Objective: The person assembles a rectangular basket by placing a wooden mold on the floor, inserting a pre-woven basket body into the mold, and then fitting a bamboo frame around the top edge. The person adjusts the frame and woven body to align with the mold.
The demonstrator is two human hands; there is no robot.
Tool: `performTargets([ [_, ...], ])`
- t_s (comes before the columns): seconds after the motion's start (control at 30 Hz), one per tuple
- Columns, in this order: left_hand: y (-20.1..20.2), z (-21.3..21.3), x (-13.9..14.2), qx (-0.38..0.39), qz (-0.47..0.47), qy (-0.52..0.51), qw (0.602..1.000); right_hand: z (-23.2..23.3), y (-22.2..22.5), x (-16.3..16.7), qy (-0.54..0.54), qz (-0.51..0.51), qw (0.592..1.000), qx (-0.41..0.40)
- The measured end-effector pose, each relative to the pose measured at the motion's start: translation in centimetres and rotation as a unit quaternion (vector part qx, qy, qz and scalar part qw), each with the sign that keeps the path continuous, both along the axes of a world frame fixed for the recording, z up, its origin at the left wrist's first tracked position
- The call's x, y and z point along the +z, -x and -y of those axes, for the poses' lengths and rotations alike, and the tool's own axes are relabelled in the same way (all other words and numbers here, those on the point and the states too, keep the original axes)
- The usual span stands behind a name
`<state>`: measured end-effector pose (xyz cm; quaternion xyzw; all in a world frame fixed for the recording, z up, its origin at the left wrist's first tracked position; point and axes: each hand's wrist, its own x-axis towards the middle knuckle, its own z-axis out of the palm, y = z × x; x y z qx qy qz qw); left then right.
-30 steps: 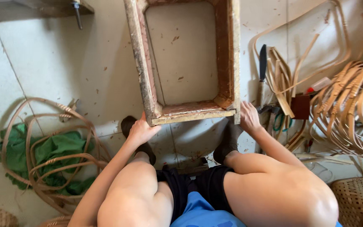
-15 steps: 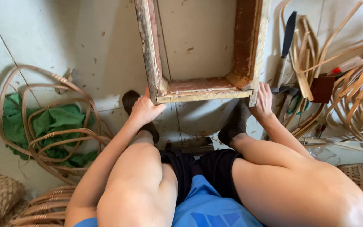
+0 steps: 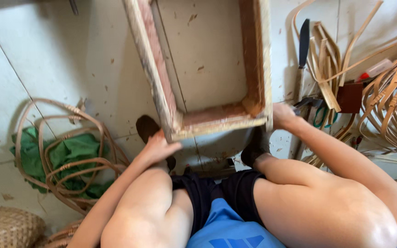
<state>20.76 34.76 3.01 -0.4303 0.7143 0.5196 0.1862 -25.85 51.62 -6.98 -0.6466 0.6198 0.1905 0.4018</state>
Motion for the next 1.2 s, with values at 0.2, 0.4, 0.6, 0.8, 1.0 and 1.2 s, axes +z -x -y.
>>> performTargets([
  [0.2, -1.1, 3.6, -0.1, -0.124, -0.110, -0.155, 0.974, -2.2, -0.6, -0.6, -0.035, -0.047, 0.998, -0.005],
  [0.4, 0.6, 23.0, 0.7, 0.090, -0.041, -0.083, 0.992, 2.4, 9.5, 0.5, -0.226, -0.038, 0.968, 0.105],
  [0.6, 14.7, 37.8, 0.2, 0.384, 0.002, -0.001, 0.923, 24.0, 19.8, 3.8, 0.077, -0.101, 0.989, -0.078],
  [0.8, 21.4, 39.8, -4.4, 0.494, -0.115, 0.040, 0.861, 37.1, 19.8, 4.6, 0.522, -0.070, 0.839, -0.134],
  [1.0, 20.8, 40.9, -7.2, 0.499, -0.120, 0.106, 0.852, 41.0, 18.1, 2.8, 0.566, 0.008, 0.824, 0.013],
  [1.2, 21.1, 41.3, -7.9, 0.486, -0.075, 0.165, 0.855, 43.0, 16.6, 1.3, 0.484, -0.003, 0.875, -0.004],
])
